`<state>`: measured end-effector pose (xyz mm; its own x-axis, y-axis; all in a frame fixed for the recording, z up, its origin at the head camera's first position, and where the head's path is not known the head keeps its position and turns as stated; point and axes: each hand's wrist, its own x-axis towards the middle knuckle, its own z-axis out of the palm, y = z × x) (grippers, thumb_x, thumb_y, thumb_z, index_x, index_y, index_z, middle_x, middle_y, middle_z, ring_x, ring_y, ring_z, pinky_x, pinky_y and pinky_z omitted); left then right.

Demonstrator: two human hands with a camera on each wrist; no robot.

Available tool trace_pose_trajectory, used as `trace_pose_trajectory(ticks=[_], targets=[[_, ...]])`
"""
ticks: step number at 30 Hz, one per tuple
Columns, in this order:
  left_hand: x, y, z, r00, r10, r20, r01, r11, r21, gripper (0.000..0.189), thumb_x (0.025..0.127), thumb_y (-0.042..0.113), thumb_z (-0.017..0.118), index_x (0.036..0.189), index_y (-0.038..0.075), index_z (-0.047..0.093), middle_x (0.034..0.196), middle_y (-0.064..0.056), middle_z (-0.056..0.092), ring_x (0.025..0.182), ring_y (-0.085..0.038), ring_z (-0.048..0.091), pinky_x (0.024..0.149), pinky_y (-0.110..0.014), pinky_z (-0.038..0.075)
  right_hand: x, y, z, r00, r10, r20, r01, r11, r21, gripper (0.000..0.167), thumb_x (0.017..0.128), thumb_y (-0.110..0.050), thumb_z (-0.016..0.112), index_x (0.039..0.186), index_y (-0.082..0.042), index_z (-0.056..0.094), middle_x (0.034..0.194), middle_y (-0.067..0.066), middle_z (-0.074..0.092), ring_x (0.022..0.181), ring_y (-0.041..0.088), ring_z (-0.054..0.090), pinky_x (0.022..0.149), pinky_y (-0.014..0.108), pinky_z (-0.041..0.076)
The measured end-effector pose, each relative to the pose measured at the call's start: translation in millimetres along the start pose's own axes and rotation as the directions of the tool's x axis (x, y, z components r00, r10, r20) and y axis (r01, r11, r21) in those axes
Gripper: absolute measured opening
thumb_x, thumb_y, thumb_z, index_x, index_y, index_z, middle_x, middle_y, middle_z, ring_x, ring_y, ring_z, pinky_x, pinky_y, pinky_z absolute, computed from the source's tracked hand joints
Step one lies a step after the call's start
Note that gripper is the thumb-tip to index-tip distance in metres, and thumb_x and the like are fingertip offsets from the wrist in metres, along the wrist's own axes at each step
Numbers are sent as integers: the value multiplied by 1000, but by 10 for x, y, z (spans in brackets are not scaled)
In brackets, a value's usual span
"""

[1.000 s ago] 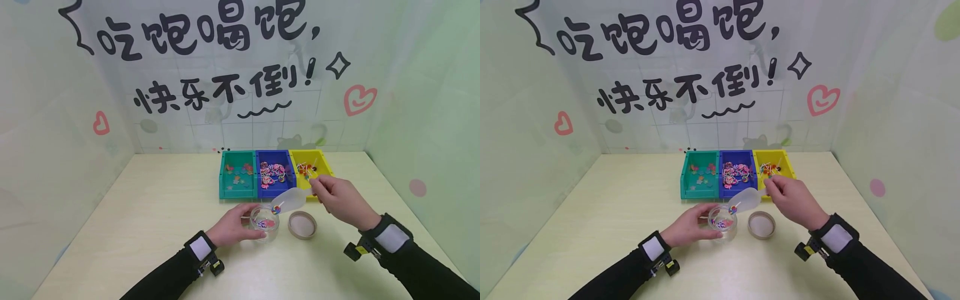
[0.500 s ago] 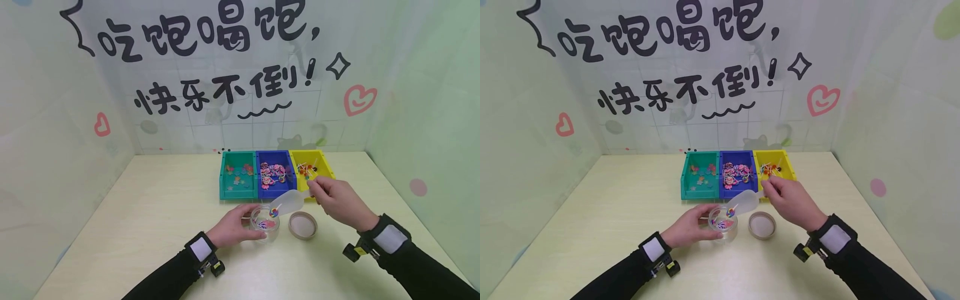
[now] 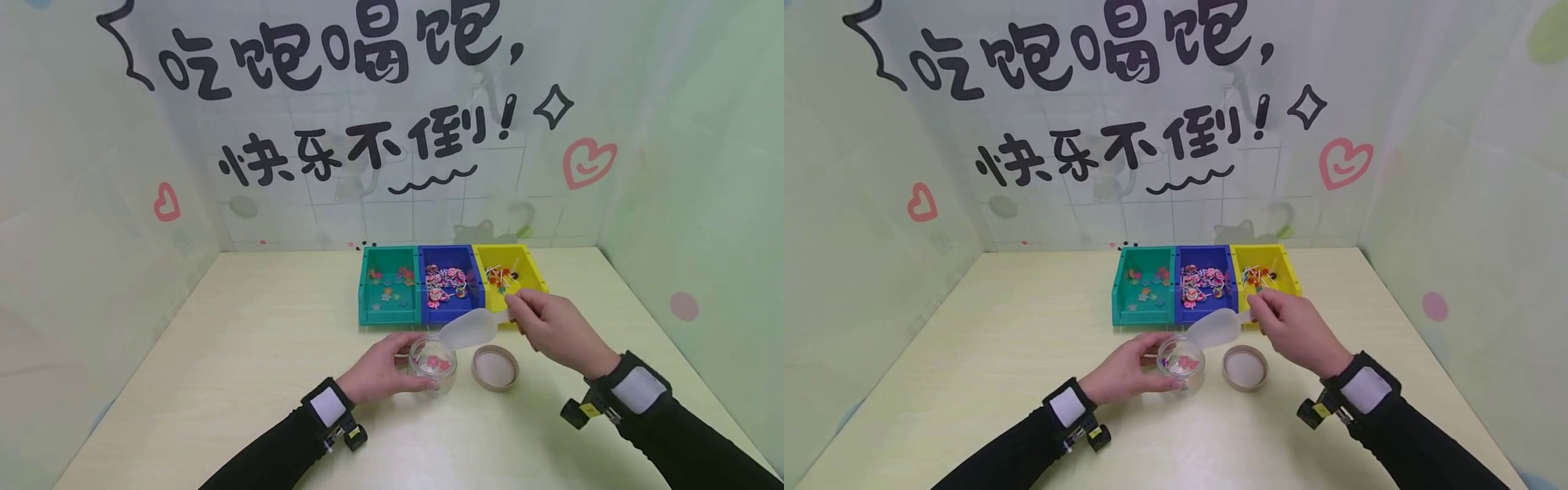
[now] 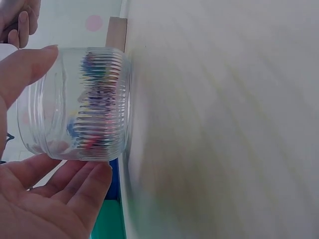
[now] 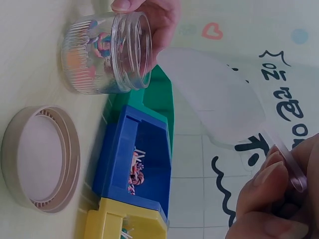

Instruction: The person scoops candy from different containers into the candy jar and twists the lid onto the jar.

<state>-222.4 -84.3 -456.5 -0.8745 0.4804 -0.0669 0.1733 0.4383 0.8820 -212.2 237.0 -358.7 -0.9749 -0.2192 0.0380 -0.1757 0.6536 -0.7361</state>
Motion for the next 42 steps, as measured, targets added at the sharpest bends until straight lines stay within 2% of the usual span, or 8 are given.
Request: trace_pose_trajectory(ticks=[8, 14, 18, 22, 30, 36, 39, 42], targets=[[3, -12, -1, 1000, -8, -4, 9, 1000, 17, 92, 86, 34, 97, 162, 8, 50, 153, -11, 63, 139, -33, 62, 116, -53, 54, 13, 118, -27, 997, 40, 65, -50, 987, 154, 41, 117, -41, 52, 105, -4, 66, 72, 4, 52, 63, 20, 52, 58, 31, 42], [-11, 0, -64, 1000, 20, -22, -19, 1000, 10, 95, 87, 36, 95, 164, 8, 47, 160, -12, 59, 144, -35, 60, 119, -54, 52, 3, 162, -89, 988, 92, 127, -130, 933, 336, 42, 117, -40, 53, 111, -1, 67, 79, 3, 53, 67, 16, 49, 60, 27, 42], [-18, 36, -131, 999, 28, -41, -28, 1000, -1, 92, 90, 43, 92, 164, 9, 48, 163, -13, 56, 148, -36, 57, 121, -54, 51, -10, 195, -120, 986, 87, 143, -139, 905, 402, 40, 117, -40, 53, 110, -4, 68, 82, 1, 56, 70, 15, 52, 62, 27, 44], [-12, 84, -199, 995, 14, -97, -13, 1000, 12, 90, 93, 50, 88, 164, 11, 49, 162, -12, 57, 147, -36, 58, 120, -56, 51, -11, 208, -149, 984, 88, 158, -152, 876, 458, 38, 117, -41, 52, 108, -8, 69, 81, -3, 58, 67, 13, 51, 61, 25, 43], [22, 123, -321, 977, 42, -210, -44, 999, -3, 74, 101, 40, 81, 161, 10, 53, 155, -17, 62, 143, -34, 62, 119, -54, 51, -11, 158, -249, 979, 101, 178, -189, 780, 597, 33, 116, -40, 57, 104, -14, 74, 79, -7, 59, 64, 8, 50, 61, 23, 42], [73, 137, -433, 950, 75, -305, -68, 997, 33, 67, 103, 40, 79, 158, 9, 57, 153, -14, 62, 144, -35, 61, 117, -54, 53, -8, 165, -337, 976, 78, 205, -200, 699, 686, 32, 115, -38, 58, 109, -13, 77, 82, -6, 60, 66, 7, 51, 61, 21, 44], [103, 128, -496, 936, 80, -342, -68, 997, 46, 66, 104, 41, 77, 157, 8, 57, 154, -15, 60, 144, -36, 60, 117, -54, 53, -1, 202, -367, 976, 41, 214, -188, 653, 733, 32, 116, -35, 56, 113, -13, 80, 84, -6, 62, 66, 6, 52, 58, 20, 38], [113, 127, -555, 925, 70, -373, -58, 997, 43, 65, 105, 42, 75, 157, 7, 57, 154, -16, 59, 144, -38, 59, 119, -56, 51, 7, 227, -393, 977, -7, 212, -162, 623, 765, 33, 117, -31, 53, 117, -13, 81, 85, -6, 64, 66, 6, 53, 55, 25, 27]])
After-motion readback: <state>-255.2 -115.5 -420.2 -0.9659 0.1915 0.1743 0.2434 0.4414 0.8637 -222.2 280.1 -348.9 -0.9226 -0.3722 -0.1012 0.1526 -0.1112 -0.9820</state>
